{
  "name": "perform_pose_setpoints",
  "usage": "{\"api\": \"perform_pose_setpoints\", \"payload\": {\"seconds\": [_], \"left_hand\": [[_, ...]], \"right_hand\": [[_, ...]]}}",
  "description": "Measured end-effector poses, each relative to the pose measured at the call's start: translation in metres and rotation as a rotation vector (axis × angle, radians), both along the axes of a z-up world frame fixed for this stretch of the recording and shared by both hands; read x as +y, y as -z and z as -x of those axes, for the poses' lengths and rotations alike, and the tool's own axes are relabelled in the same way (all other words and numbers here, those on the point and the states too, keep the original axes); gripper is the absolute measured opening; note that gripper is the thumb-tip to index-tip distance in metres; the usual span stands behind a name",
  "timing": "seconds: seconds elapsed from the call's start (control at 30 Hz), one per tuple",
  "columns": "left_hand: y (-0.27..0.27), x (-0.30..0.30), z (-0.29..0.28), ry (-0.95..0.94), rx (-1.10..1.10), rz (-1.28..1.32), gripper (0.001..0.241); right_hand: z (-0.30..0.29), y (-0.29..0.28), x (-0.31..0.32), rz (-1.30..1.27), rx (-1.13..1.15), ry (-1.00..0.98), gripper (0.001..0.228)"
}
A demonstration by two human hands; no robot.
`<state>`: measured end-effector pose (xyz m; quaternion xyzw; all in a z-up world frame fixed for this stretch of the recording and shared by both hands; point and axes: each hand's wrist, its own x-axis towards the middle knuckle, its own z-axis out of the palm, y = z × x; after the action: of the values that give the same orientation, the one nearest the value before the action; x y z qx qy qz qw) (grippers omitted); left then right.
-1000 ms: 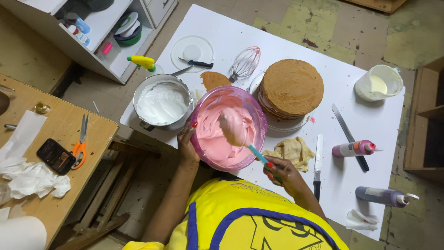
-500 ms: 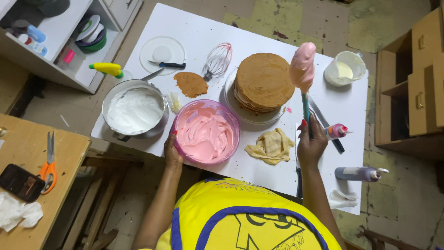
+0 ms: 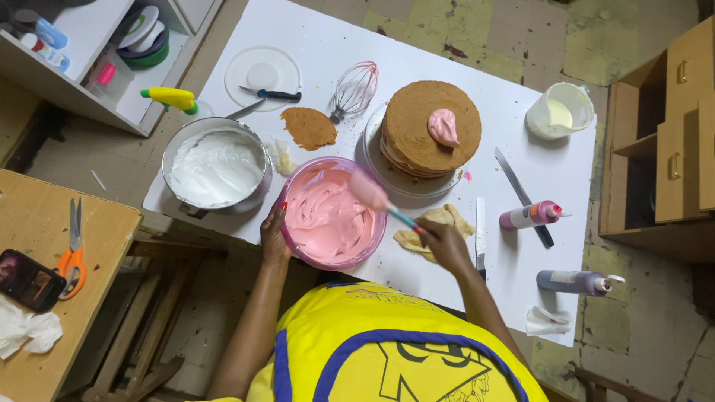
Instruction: The person mixes pink frosting in a bowl with a spatula, then uses a metal offset spatula to apply and spread the pink frosting over the top and sides of a round cake on a turntable, occasionally cleaning the tool with a cloth.
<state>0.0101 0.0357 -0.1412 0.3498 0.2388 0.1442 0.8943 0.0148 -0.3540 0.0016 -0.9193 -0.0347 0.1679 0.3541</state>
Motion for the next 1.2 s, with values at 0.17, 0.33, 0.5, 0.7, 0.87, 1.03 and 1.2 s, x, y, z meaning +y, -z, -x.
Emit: {"api": "perform_pose_setpoints", "payload": {"seconds": [0.17,0.33,0.5,0.7,0.87,1.03,1.2], "left_hand": [[0.006,0.002,-0.009,-0.002,-0.035,-0.014,0.042],[-0.025,-0.016,0.0,-0.077,-0.028,-0.057,0.038],[-0.016,-0.019,0.001,-0.1,-0.065,-0.058,0.039],[-0.037,-0.016,0.005,-0.063,0.122,-0.26,0.043],[-0.043,-0.003,0.025,0.071,0.273,-0.553,0.051],[0.006,0.025,0.02,0.251,0.362,-0.847,0.032],[0.019,0.04,0.01,0.251,0.649,-1.242,0.033]], "right_hand": [[0.002,0.014,0.037,0.454,-0.157,-0.276,0.025],[0.011,0.023,0.049,0.558,-0.272,-0.441,0.023],[0.022,-0.006,0.061,0.196,-0.004,-0.452,0.025],[0.041,0.037,0.049,-0.702,0.474,-0.067,0.032],[0.034,0.035,0.019,-0.946,0.254,0.122,0.032],[-0.001,-0.019,-0.019,-0.771,-0.284,0.315,0.034],[-0.037,-0.065,-0.031,0.404,-0.608,0.421,0.026]]}}
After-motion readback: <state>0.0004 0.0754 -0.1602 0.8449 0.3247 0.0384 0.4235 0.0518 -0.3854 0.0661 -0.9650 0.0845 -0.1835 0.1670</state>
